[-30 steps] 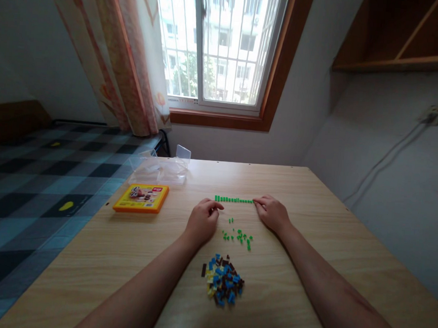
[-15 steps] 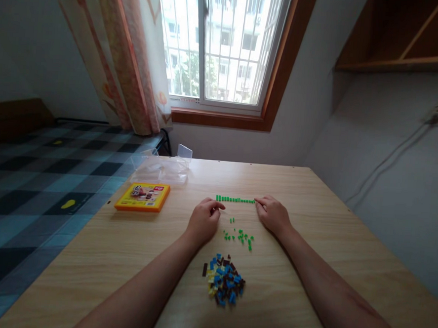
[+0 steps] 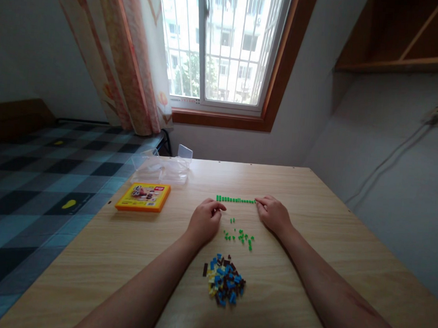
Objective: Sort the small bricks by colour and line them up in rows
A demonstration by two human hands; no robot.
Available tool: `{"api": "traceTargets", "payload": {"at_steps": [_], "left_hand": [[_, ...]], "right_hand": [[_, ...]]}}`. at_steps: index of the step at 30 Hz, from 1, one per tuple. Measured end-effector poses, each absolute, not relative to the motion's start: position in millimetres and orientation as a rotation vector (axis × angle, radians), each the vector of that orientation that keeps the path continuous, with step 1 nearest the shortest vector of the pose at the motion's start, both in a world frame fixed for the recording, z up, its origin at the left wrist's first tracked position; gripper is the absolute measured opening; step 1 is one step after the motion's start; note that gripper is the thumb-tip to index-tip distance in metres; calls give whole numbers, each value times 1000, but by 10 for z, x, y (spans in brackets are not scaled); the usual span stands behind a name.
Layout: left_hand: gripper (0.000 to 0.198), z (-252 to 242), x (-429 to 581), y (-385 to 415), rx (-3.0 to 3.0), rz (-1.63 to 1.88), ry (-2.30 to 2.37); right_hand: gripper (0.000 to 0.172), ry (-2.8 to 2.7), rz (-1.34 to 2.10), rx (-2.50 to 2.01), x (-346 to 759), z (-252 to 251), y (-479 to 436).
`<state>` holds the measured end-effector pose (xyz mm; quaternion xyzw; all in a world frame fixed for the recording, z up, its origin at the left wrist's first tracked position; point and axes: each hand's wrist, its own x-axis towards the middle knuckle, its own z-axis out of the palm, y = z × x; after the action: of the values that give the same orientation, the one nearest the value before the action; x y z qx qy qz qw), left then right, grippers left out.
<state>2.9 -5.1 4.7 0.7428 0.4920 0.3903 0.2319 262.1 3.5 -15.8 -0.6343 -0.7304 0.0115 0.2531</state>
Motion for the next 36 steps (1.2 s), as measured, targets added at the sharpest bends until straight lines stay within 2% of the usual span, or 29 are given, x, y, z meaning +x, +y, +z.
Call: {"api": "traceTargets", "payload": {"at_steps": [11, 18, 22, 29, 36], "left_hand": [[28, 11, 26, -30, 2065, 1057, 1349], [31, 6, 43, -62, 2139, 977, 1346], [26, -2, 46, -81, 2229, 895, 1316], [19, 6, 50, -92, 2369, 808, 1272], [19, 19, 52, -84, 2373, 798, 1336]], "right_hand": [[28, -1919, 51, -1668, 2607, -140, 15], [28, -2157, 264, -1320, 2431, 0, -176], [26, -2255, 333, -1205, 2293, 43, -247], [21, -2345, 288, -1172, 2266, 72, -254], [17, -2289, 184, -1356, 2504, 88, -210]]}}
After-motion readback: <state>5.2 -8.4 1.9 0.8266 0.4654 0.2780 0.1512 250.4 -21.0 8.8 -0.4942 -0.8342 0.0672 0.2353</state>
